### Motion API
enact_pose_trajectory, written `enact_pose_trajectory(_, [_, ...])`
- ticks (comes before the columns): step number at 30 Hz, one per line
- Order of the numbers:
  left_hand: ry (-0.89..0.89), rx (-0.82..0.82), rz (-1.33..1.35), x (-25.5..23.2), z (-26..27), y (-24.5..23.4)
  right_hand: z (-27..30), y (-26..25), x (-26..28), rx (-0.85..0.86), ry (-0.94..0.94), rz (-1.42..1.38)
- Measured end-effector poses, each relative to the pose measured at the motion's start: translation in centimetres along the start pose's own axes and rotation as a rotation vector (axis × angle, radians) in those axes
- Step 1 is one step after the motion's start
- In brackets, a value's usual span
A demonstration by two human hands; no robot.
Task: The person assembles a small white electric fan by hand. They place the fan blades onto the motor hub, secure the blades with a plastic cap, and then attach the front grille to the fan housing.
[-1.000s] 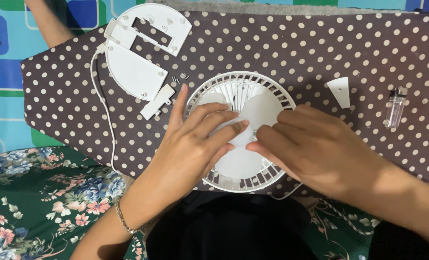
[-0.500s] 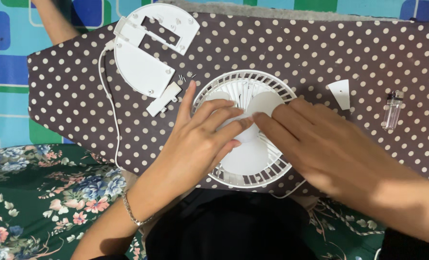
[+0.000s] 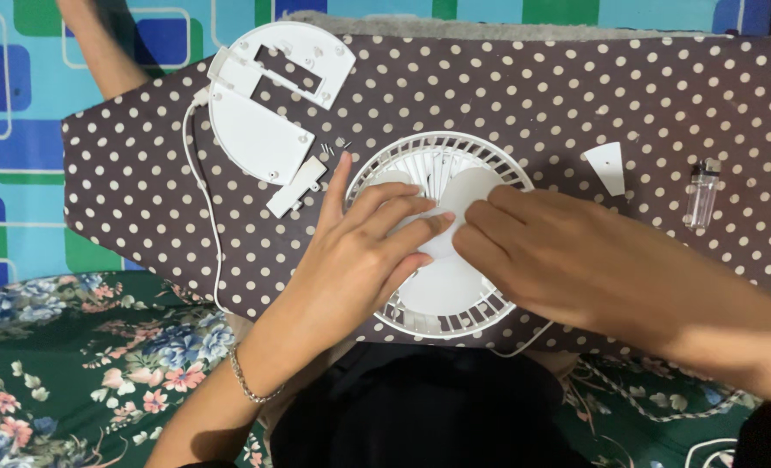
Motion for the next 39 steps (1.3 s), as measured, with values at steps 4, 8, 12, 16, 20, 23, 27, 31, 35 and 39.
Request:
enact_pose_trajectory(4, [-0.005,0.013,-0.001,-0.2,0.0,-0.2,-0.5,-0.7,-0.9,-0.091,0.074,-0.083])
enact_pose_trajectory(8, [-0.01,0.011,0.0,-0.5,-0.1,-0.5,-0.5,-0.6,-0.3,-0.039,0.154,-0.048])
enact_pose_trajectory(12, [-0.008,0.011,-0.019,-0.8,-0.2,-0.7,-0.9,0.1,0.5,-0.043,0.188,0.052])
enact_pose_trajectory(16, [-0.036,0.031,-0.03,-1.2,-0.1,-0.8,-1.3,0.4,1.3,-0.091,0.215,0.0])
enact_pose_trajectory(20, [-0.039,0.013,0.015,-1.5,-0.2,-0.9,-1.2,-0.2,2.0,-0.335,0.125,-0.136])
enact_pose_trajectory(23, [-0.052,-0.003,0.018,-1.5,-0.3,-0.6,-0.5,-0.6,1.7,-0.47,0.047,-0.166])
enact_pose_trajectory(27, [-0.065,-0.035,0.006,-1.4,-0.5,0.0,-0.7,-0.2,1.1,-0.251,0.112,-0.098])
enact_pose_trajectory(31, [-0.076,-0.049,0.023,-1.5,-0.2,0.1,-1.0,-0.1,0.5,-0.097,0.153,-0.022])
enact_pose_trajectory(35, [-0.099,-0.043,0.036,-1.5,-0.1,0.2,-1.1,-0.2,0.5,-0.166,0.15,0.075])
enact_pose_trajectory(39, [-0.08,-0.073,0.016,-1.6,-0.2,0.3,-0.9,0.5,1.1,-0.118,0.175,0.081])
Point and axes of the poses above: each hand's wrist, its own z-axis away from the middle knuckle, its own y-axis out of the palm, x = y × z, the point moved 2 cm from there along -z, towards the middle knuckle, and after that the axes turned 3 degrees about -y, right-handed, at the moved point
